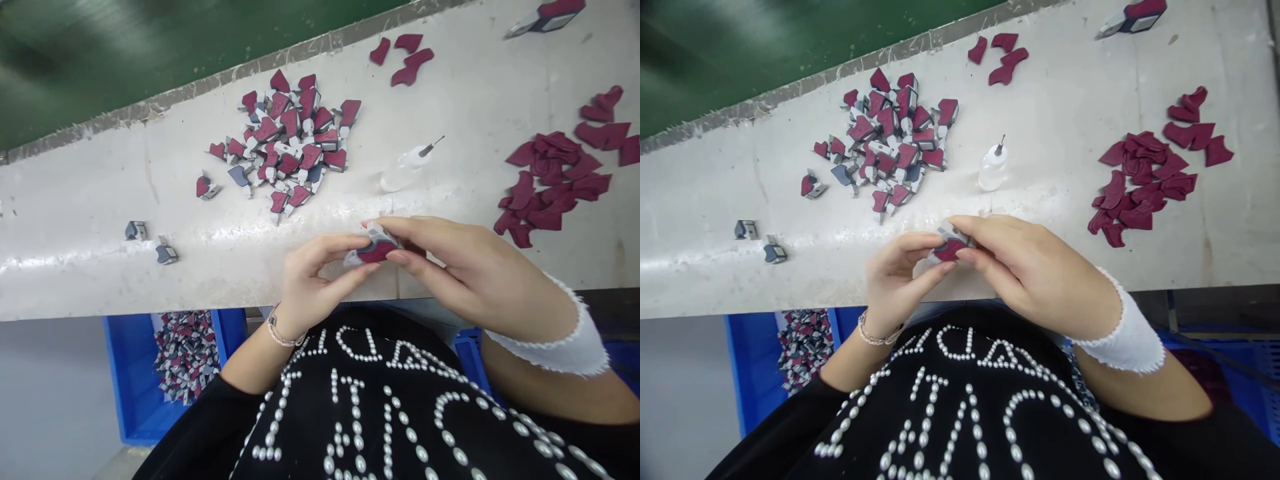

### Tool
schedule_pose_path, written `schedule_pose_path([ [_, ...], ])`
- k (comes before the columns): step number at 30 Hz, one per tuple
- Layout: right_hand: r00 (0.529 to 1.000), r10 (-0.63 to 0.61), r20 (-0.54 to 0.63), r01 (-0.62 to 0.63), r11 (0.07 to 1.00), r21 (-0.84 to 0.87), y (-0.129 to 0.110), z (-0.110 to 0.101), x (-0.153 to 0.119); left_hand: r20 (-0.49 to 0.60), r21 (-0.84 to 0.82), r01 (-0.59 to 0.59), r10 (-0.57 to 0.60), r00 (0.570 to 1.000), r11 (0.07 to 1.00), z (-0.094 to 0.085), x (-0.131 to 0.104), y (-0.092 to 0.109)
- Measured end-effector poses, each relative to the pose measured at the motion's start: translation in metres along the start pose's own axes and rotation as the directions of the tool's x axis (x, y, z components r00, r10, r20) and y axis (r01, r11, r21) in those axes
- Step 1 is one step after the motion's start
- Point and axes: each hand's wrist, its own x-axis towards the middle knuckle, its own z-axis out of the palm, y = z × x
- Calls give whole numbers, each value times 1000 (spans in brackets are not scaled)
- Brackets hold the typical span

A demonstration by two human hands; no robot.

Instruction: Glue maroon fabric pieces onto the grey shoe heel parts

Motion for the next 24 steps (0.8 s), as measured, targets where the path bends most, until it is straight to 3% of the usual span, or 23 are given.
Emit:
schedule_pose_path([
  [3,995,-87,42,92,990,-112,2,-2,-2,81,146,27,-40,996,989,-4,-1,8],
  [7,977,-154,150,170,980,-99,2,-7,-2,132,234,47,-79,988,971,-6,0,15],
  [11,966,-180,183,192,980,-45,3,-14,-2,88,76,138,-145,986,987,-3,-1,14],
  [15,964,-189,184,193,981,-4,6,-15,0,169,-147,358,-334,927,922,-2,-1,9],
  [17,966,-177,191,180,984,2,7,-13,3,198,-190,408,-372,907,893,-5,-1,7],
  [20,964,-168,208,170,985,6,6,-9,6,241,-133,392,-354,904,911,-12,1,7],
  [24,956,-188,224,184,982,38,6,-8,10,286,-90,284,-248,926,955,-19,1,7],
])
